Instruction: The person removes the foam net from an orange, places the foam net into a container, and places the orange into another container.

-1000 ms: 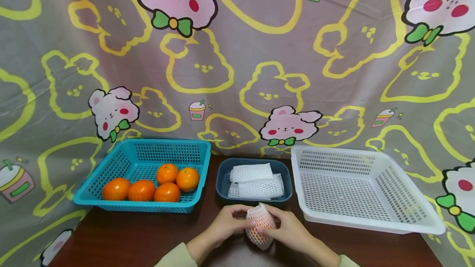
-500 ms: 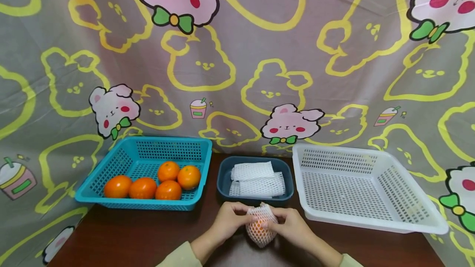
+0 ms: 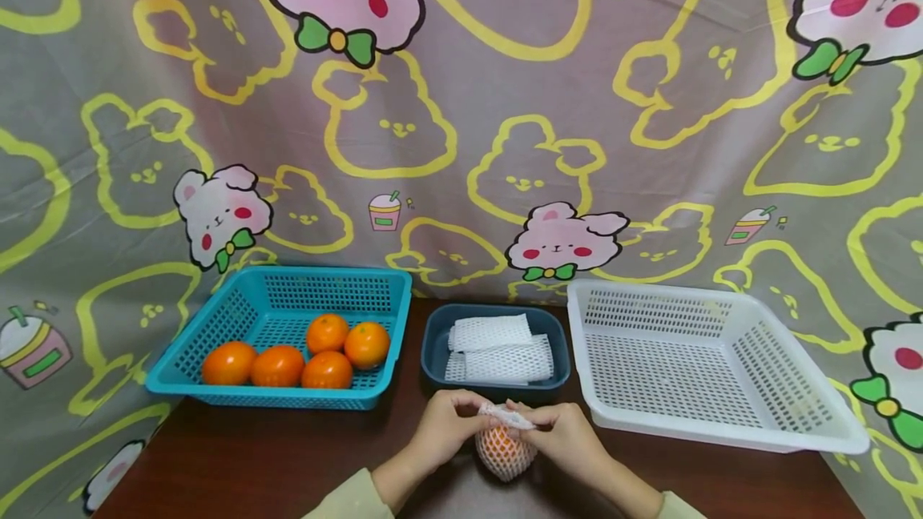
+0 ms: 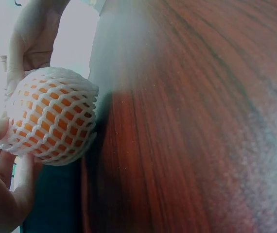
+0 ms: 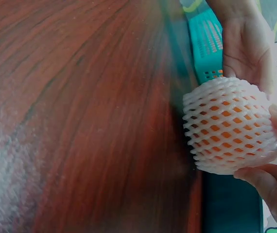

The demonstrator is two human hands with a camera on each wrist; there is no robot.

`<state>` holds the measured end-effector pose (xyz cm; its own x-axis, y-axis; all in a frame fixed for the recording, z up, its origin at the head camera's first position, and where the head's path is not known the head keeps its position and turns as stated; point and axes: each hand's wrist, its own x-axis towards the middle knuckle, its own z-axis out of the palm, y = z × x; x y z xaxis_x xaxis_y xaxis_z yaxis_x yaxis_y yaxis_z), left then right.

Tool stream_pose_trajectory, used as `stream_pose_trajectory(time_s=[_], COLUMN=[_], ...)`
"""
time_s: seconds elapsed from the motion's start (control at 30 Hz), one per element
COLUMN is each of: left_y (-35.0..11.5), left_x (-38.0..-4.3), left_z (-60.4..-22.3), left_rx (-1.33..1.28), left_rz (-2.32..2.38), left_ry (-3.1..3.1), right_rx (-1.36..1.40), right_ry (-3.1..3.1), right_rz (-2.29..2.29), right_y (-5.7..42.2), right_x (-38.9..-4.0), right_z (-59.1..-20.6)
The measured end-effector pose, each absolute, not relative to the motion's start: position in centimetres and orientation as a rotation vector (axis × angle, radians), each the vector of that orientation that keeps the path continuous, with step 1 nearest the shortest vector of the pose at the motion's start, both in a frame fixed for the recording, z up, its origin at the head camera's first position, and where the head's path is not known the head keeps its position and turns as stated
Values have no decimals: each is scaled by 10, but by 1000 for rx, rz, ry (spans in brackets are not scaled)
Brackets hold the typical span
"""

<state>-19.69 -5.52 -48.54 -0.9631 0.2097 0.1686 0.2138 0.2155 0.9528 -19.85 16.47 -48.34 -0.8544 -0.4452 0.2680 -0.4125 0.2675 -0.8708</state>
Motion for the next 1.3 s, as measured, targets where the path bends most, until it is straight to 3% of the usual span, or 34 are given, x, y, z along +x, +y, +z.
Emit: stream_pose_trajectory(time_s=[0.3, 0.67, 1.3], left_y=[-60, -68, -67], left_x=[-198, -193, -190], left_z=[-491, -494, -490], left_rx=[-480, -760, -610], left_rz=[-1803, -1990, -1867], left_ry=[-2514, -2576, -2480], right_rx=[-850, -954, -1053], right_ry=[2467, 2485, 2515], right_rz=[-1605, -1404, -1573], right_y=[166, 170, 161], right_x=[-201, -198, -194], right_z=[-487, -491, -488])
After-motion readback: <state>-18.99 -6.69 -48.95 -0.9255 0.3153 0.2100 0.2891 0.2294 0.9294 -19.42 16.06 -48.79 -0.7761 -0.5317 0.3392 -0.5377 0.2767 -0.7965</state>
